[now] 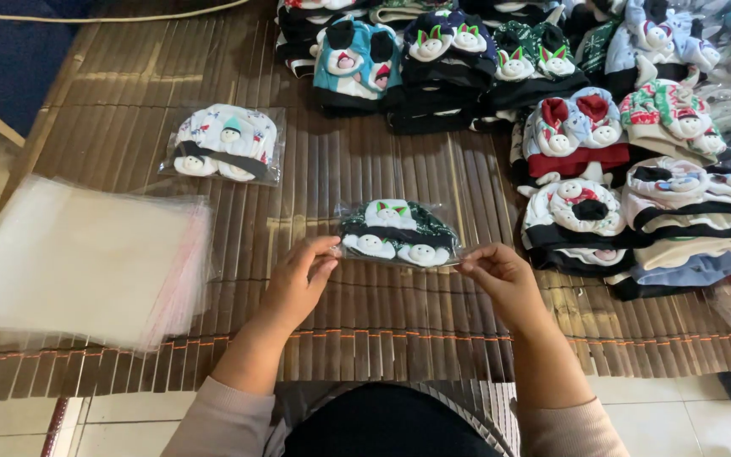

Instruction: Packaging individual baby hats into clear plastic bags

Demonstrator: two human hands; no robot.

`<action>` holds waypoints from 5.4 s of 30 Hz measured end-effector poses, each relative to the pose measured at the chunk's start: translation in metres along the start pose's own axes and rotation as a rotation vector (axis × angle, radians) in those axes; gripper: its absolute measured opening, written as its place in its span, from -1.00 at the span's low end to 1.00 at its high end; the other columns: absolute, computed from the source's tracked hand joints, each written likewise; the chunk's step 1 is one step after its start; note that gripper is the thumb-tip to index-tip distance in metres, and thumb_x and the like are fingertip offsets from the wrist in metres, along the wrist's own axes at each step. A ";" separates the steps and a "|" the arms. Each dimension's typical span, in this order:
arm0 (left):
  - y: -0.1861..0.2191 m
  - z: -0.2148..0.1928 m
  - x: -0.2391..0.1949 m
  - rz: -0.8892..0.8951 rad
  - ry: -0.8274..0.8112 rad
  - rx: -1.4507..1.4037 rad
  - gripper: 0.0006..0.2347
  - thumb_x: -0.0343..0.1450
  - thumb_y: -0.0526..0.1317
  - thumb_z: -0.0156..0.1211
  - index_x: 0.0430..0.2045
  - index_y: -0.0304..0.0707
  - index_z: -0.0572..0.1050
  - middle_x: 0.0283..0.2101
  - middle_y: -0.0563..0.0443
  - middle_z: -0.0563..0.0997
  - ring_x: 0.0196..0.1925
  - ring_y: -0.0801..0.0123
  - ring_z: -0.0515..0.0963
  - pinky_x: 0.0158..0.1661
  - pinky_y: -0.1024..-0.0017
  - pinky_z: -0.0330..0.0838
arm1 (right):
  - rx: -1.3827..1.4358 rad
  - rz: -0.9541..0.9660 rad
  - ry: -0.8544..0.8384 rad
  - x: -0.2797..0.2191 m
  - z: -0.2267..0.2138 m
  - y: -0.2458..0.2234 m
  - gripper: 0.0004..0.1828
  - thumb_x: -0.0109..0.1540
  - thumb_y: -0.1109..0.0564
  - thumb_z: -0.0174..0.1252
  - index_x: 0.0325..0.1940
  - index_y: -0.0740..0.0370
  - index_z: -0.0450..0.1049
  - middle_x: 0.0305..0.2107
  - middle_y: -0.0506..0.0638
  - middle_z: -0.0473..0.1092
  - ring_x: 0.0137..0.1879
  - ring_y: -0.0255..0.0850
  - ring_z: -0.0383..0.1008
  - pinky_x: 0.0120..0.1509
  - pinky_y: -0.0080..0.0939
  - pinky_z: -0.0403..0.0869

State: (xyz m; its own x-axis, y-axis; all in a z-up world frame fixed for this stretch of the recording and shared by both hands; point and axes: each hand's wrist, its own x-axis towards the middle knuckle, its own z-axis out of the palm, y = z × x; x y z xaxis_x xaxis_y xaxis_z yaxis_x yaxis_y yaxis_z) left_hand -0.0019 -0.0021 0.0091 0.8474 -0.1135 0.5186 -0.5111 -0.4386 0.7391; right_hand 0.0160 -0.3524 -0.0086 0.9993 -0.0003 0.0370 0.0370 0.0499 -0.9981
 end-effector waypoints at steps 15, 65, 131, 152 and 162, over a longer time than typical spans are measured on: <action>-0.026 0.012 -0.060 -0.186 -0.109 0.379 -0.65 0.33 -0.25 0.31 0.00 0.16 0.53 -0.29 0.17 0.72 -0.15 0.16 0.64 -0.07 0.18 0.50 | -0.652 -0.195 -0.248 -0.019 -0.022 0.026 -0.78 0.06 0.23 0.43 -0.23 0.19 0.62 -0.18 0.10 0.59 0.06 0.05 0.59 0.21 0.00 0.47; -0.046 0.093 0.040 -0.015 -0.175 0.503 -0.41 0.40 -0.06 0.15 0.33 -0.34 0.28 0.40 -0.38 0.29 0.38 -0.17 0.36 0.30 -0.07 0.23 | -1.522 -0.362 -0.184 0.042 0.102 0.013 -0.37 0.42 -0.22 -0.33 0.58 -0.12 0.08 0.45 0.07 0.12 0.53 0.10 0.11 0.49 0.24 0.20; -0.167 -0.078 0.140 -0.176 -0.086 1.160 -0.34 0.32 0.29 0.03 0.38 0.30 0.24 0.51 -0.49 -0.04 0.50 -0.50 -0.17 0.19 -0.62 -0.28 | -1.009 -0.352 -0.369 -0.028 0.042 -0.017 -0.18 0.10 -0.09 0.41 0.41 0.00 0.30 0.37 0.02 0.22 0.60 0.05 -0.04 0.47 0.08 0.22; -0.191 0.055 0.360 -0.953 0.223 0.288 -0.37 0.29 0.24 0.32 0.02 -0.32 0.45 -0.04 -0.24 0.61 -0.08 0.00 0.62 -0.08 0.15 0.52 | -1.095 -0.451 -0.399 -0.030 0.045 -0.004 -0.16 0.07 -0.13 0.45 0.38 0.04 0.34 0.38 0.21 0.10 0.57 0.28 -0.13 0.42 0.19 0.21; -0.188 0.060 0.377 -1.027 0.247 0.231 -0.16 0.21 0.16 0.53 0.08 -0.43 0.08 -0.12 -0.20 0.61 -0.17 0.12 0.69 -0.11 0.26 0.56 | -1.052 -0.446 -0.412 -0.031 0.045 -0.003 -0.19 0.12 -0.16 0.42 0.37 0.14 0.33 0.39 0.24 0.06 0.58 0.30 -0.15 0.42 0.24 0.20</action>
State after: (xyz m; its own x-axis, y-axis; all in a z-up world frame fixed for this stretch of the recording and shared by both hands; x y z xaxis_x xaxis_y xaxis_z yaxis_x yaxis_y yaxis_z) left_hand 0.4227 -0.0156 0.0397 0.7900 0.5755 -0.2113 0.4883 -0.3823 0.7845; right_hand -0.0150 -0.3075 -0.0043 0.8302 0.5168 0.2090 0.5518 -0.7089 -0.4392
